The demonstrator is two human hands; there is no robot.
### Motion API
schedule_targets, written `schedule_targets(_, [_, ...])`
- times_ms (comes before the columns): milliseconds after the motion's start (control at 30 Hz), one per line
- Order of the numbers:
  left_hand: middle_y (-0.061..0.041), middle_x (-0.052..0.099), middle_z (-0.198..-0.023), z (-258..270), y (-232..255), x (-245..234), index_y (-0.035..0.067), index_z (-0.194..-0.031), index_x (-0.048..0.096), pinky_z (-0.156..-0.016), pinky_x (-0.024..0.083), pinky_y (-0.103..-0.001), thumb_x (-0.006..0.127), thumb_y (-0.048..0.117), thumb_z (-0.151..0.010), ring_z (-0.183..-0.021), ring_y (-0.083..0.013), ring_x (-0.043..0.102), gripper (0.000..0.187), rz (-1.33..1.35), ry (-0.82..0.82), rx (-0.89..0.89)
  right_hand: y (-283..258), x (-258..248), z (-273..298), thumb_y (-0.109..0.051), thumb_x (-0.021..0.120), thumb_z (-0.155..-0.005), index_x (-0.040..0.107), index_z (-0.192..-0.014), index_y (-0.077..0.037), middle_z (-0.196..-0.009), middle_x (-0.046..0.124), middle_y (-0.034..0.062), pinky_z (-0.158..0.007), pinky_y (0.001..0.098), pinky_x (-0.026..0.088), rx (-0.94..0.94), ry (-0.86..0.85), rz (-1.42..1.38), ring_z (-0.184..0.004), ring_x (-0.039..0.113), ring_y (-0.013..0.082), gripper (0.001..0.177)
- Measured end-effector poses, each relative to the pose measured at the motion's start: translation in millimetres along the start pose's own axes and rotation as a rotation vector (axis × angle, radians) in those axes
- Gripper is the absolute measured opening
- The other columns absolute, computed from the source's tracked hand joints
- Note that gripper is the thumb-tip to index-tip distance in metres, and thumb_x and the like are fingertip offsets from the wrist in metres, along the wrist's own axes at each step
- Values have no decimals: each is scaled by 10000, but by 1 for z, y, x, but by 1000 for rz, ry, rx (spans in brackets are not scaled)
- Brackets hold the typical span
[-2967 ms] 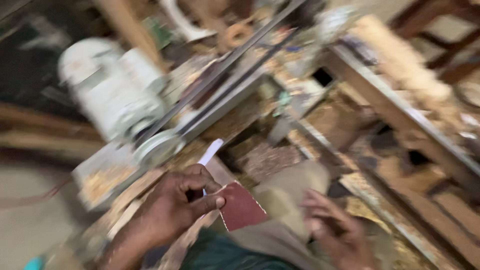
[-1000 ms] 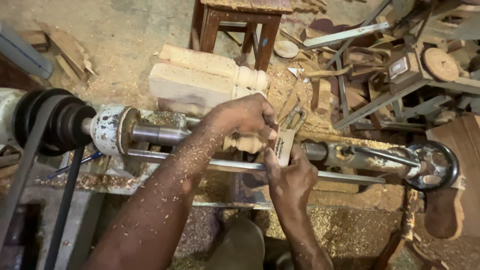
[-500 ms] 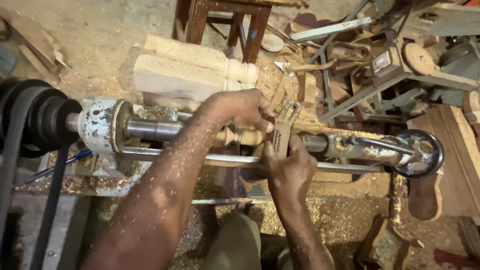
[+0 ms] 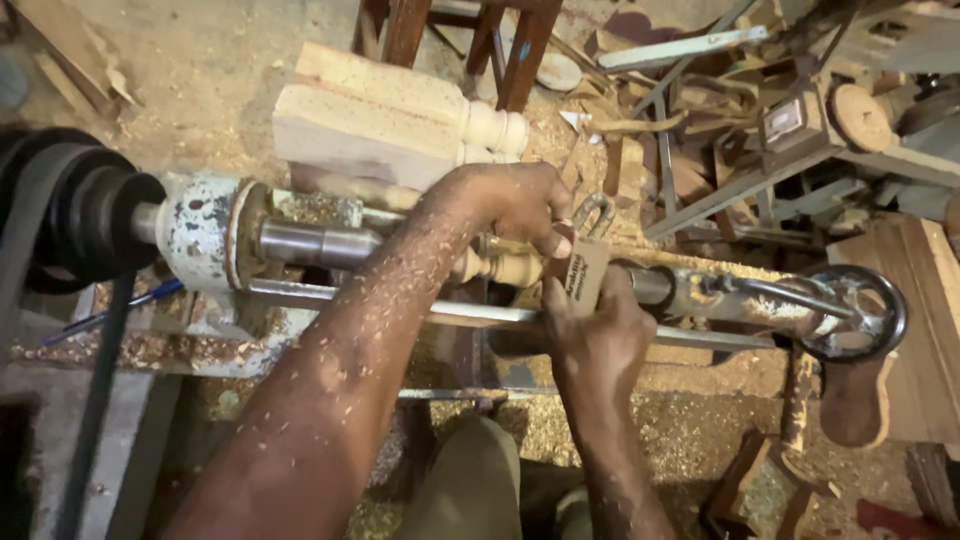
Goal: The person uses sandpaper and chisels to shape and smooth a wooden furniture leg rotating on a lathe.
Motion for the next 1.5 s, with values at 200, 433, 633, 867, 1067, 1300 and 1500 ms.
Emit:
schedule_targets(200, [-144, 747, -984, 15, -9, 14, 128, -1089, 790, -666, 418, -448, 794, 258, -856, -722, -229, 527, 266, 235, -66, -110, 4, -8, -1, -261, 780, -908, 680, -955, -32, -755, 753, 130, -400, 250, 514, 216, -11, -183, -483, 682, 132, 255])
schedule_targets(433, [-84, 777, -1014, -3, 2, 13, 84, -1102, 752, -756, 571, -369, 825, 276, -815, -822, -160, 714, 353, 129, 66, 45, -3, -12, -4, -81, 734, -890, 722, -1022, 2, -834, 778, 156, -446, 253, 620, 433, -94, -537, -586, 741, 127, 157])
schedule_targets(633, [-95, 766, -1001, -7, 12, 21, 92, -1144, 717, -743, 570, -370, 804, 251, -827, -825, -197, 702, 365, 42, 47, -18, 12, -7, 2, -32, 741, -887, 733, -996, 27, -810, 786, 179, -373, 283, 478, 684, -160, -665, -520, 650, 179, 124])
schedule_targets(867, [-55, 776, -1014, 0, 14, 9, 94, -1082, 770, -760, 573, -339, 813, 240, -811, -875, -162, 709, 311, 94, 38, 48, 11, -24, -4, -88, 772, -815, 720, -1044, -48, -912, 768, 116, -486, 262, 587, 505, -156, -391, -652, 745, 102, 239])
schedule_targets(1067, [-69, 785, -1075, 1, 1, 10, 157, -1127, 771, -833, 554, -365, 821, 243, -799, -929, -188, 718, 342, 60, 52, 35, 17, -10, -3, -109, 780, -818, 736, -992, -46, -843, 771, 101, -474, 278, 576, 548, -184, -326, -593, 735, 104, 190])
schedule_targets(1300, [-81, 779, -1071, 6, 5, 10, 146, -1151, 742, -796, 570, -387, 780, 282, -850, -914, -205, 719, 332, 72, 86, -49, 20, -4, -5, -69, 765, -855, 729, -982, 12, -723, 751, 132, -398, 294, 508, 600, -231, -630, -508, 661, 151, 155])
schedule_targets(1500, [-25, 776, -1130, 0, 4, 6, 139, -1111, 774, -839, 503, -323, 852, 175, -792, -959, -148, 706, 331, 187, 16, 52, -8, -15, -8, -108, 749, -904, 689, -985, -38, -738, 739, 54, -429, 275, 545, 331, -71, -369, -530, 714, 113, 123])
Point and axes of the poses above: each hand's wrist, its own z-axis away from the middle knuckle, its own x-axis out of the palm, y = z × x, the point moved 10 cm from there along -z, towards the middle knuckle
